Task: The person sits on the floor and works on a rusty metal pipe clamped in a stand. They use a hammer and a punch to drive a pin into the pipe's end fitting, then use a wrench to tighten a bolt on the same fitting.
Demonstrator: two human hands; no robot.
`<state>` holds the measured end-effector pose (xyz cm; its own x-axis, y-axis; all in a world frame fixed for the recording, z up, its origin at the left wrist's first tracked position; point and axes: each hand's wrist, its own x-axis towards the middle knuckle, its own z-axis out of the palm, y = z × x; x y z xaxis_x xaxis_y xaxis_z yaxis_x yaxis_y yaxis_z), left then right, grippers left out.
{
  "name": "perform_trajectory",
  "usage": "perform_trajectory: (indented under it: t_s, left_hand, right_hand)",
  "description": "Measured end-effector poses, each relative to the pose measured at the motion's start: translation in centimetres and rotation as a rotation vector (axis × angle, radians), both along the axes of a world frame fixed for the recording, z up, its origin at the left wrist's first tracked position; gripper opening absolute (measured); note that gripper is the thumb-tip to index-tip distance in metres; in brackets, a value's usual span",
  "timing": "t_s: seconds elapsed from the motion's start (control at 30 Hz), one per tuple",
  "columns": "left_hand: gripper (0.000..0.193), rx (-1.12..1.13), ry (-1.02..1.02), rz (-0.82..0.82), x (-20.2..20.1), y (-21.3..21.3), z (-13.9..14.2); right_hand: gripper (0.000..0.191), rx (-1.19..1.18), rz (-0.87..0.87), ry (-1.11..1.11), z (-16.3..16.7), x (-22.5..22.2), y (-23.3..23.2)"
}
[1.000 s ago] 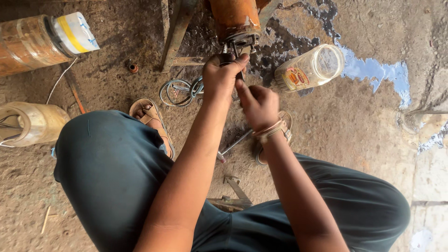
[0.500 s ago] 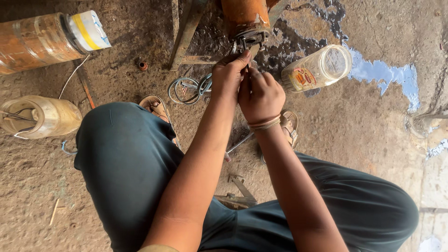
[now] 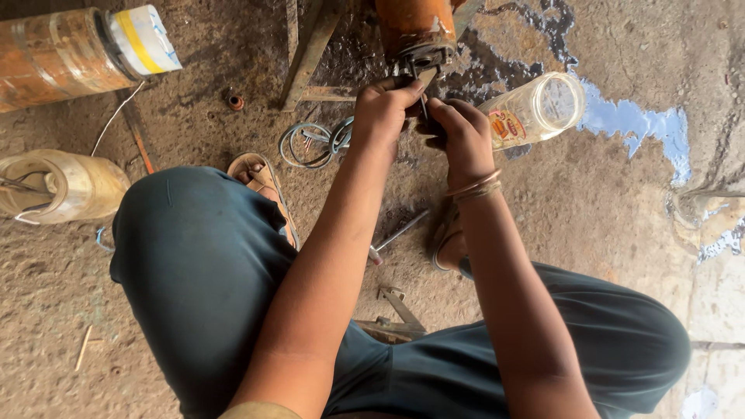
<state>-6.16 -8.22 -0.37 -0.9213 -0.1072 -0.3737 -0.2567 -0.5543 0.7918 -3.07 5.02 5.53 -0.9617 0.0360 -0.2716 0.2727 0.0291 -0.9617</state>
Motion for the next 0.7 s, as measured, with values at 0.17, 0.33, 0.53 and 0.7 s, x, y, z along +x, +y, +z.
perform_trajectory:
  t_s: [0.17, 0.33, 0.53, 0.7]
  left_hand:
    - [0.012, -0.019, -0.13, -0.048, 0.5, -0.2, 0.5]
    - [0.017, 0.089, -0.146, -0.116, 2.1, -0.1, 0.5]
    - [0.021, 0.231, -0.035, -0.165, 3.6, 1.0, 0.5]
    - [0.019, 0.348, 0.127, -0.064, 3.5, 0.9, 0.8]
  right_hand:
    - [0.026, 0.031, 0.184, -0.027, 0.1, -0.6, 1.2]
    - [0.028, 0.136, 0.302, 0.072, -0.1, -0.4, 1.8]
    - [0.023, 0.098, 0.343, -0.045, 0.1, 0.2, 3.1]
    - [0.018, -0.13, 0.349, -0.204, 0.7, 2.5, 3.9]
